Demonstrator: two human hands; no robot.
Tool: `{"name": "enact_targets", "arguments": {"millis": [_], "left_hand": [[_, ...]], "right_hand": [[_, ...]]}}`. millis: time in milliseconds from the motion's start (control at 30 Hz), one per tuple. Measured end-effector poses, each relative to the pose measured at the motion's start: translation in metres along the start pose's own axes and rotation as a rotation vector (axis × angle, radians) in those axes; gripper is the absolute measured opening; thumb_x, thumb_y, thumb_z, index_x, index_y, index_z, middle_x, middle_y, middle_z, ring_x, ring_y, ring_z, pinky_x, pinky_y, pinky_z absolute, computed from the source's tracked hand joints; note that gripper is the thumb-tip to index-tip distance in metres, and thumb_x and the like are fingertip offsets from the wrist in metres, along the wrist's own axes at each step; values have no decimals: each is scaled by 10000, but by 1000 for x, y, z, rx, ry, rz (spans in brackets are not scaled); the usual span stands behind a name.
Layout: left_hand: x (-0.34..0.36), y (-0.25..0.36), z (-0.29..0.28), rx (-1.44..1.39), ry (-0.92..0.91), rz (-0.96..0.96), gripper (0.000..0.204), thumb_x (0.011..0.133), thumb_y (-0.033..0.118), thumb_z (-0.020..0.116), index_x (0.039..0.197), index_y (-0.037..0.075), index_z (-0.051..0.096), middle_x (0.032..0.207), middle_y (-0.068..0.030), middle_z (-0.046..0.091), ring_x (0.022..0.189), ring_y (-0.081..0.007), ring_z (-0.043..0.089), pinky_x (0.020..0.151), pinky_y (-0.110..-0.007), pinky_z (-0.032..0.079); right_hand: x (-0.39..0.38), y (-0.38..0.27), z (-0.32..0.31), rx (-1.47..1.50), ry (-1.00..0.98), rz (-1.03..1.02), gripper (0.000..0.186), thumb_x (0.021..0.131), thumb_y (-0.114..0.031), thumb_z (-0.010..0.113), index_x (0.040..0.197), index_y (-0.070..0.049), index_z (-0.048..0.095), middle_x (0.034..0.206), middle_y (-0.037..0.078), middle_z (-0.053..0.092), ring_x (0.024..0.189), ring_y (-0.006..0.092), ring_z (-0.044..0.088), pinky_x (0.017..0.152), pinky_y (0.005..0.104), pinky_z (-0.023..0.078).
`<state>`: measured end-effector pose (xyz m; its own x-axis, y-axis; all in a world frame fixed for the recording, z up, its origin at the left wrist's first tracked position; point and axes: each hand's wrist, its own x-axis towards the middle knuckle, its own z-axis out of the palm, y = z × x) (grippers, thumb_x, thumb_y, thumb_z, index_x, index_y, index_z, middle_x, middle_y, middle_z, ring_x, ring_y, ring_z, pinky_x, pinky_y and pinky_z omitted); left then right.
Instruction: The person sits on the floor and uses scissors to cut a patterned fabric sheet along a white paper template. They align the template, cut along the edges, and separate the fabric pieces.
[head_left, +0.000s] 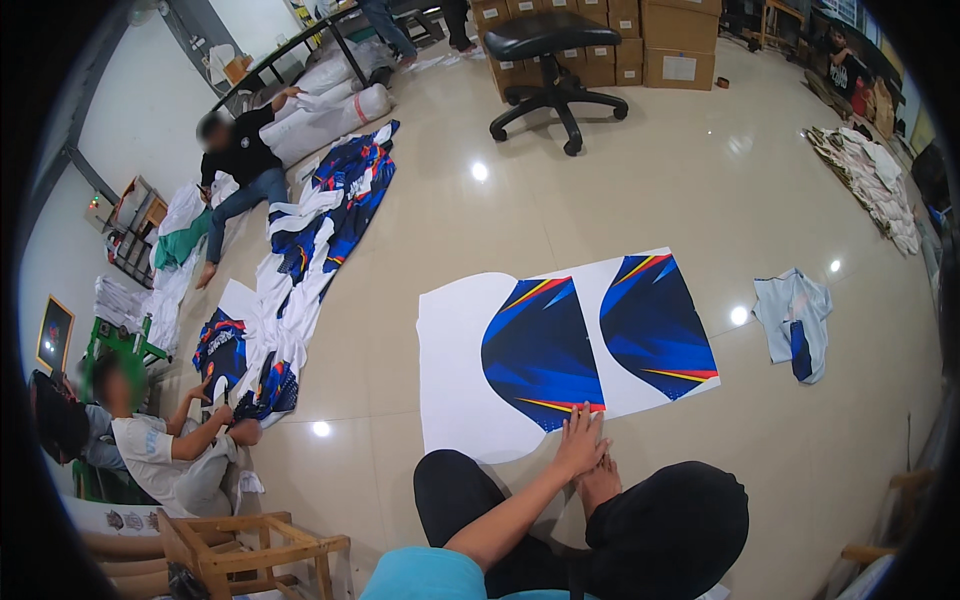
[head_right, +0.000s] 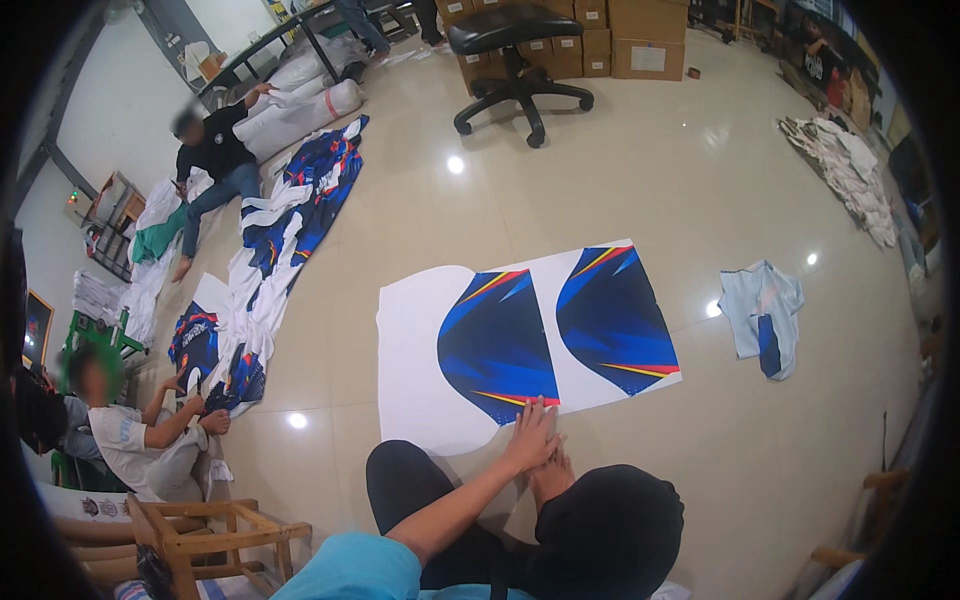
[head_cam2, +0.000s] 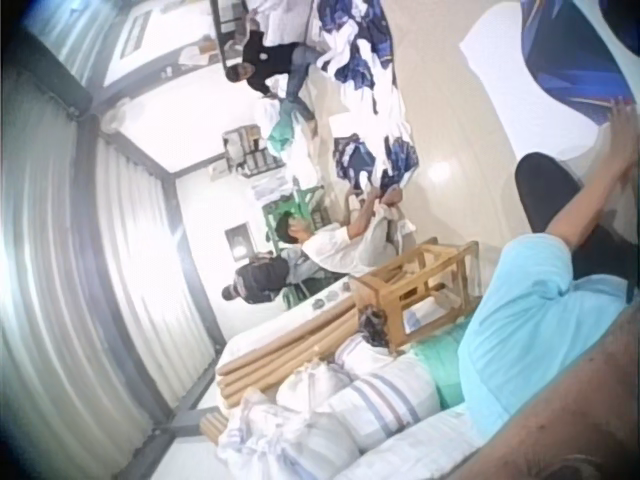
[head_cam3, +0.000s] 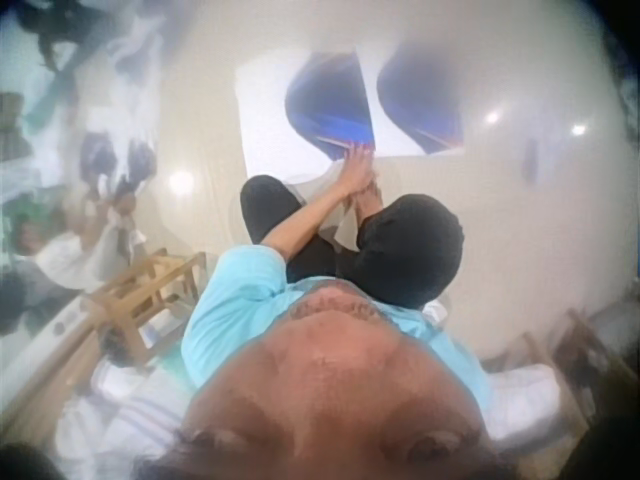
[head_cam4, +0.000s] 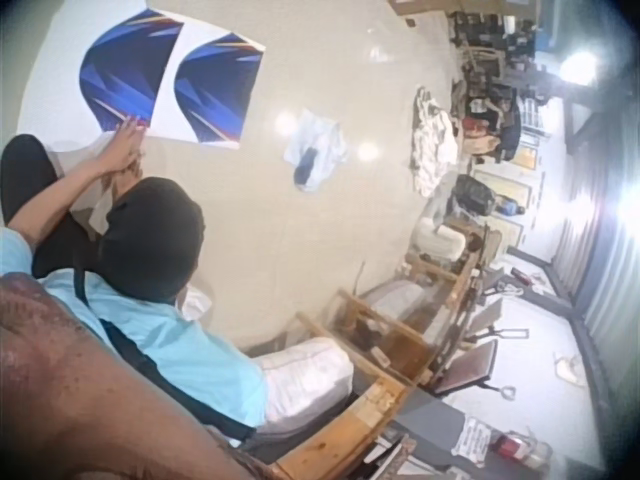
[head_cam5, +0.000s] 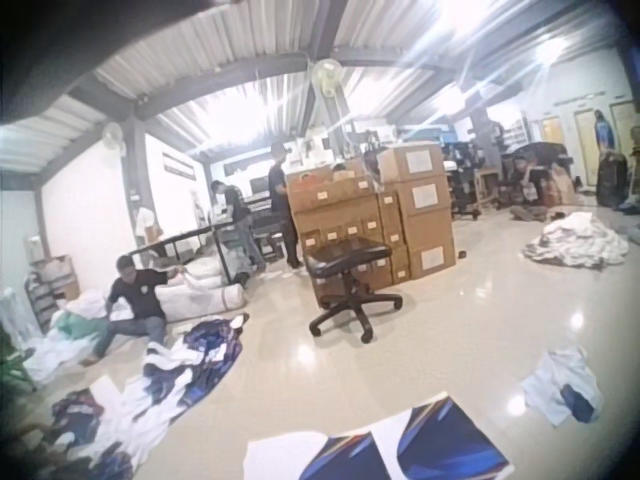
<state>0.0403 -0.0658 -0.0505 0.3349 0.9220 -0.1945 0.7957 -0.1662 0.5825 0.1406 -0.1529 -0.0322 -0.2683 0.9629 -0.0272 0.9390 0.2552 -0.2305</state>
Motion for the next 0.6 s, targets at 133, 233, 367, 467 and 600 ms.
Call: {"name": "enact_targets", "arguments": {"millis": [133,233,367,467,600], "left_hand": [[-3,6,-19,-30,-33,-18,726,985,372,634,1581,47,375,1672,-294,212,1539,-533,186,1222,-661,219],[-7,11,-25,-203,19,-41,685,978,327,649,1549,29,415,1600,-303,354,1500,-479,317,1216,-581,293],[-17,28,-20,-662,84,-172,565,976,246,665,1465,10,506,1415,-267,582,1300,-370,583,1101,-435,464],[-29,39,-17,-771,77,-205,501,986,235,661,1421,14,551,1331,-227,660,1178,-324,677,1001,-391,534],[-31,66,-34,-716,-140,-159,434,1031,296,631,1406,82,588,1220,-124,693,1156,-239,651,977,-352,521]], "right_hand": [[1,5,2,-1,33,3,533,1048,-356,566,1457,-17,529,1386,218,611,1254,381,613,1076,474,479],[7,8,1,10,29,3,509,1048,-343,574,1442,-23,542,1345,203,625,1217,358,625,1043,455,491],[7,15,-6,84,3,-16,477,1047,-327,583,1421,-31,561,1291,183,644,1167,328,642,999,430,508],[-3,28,-17,279,-3,-43,453,1047,-314,590,1405,-37,574,1250,168,658,1129,305,654,966,411,520],[-50,95,-35,606,43,183,421,1047,-297,600,1384,-46,592,1196,148,677,1079,275,670,922,386,537]]}}
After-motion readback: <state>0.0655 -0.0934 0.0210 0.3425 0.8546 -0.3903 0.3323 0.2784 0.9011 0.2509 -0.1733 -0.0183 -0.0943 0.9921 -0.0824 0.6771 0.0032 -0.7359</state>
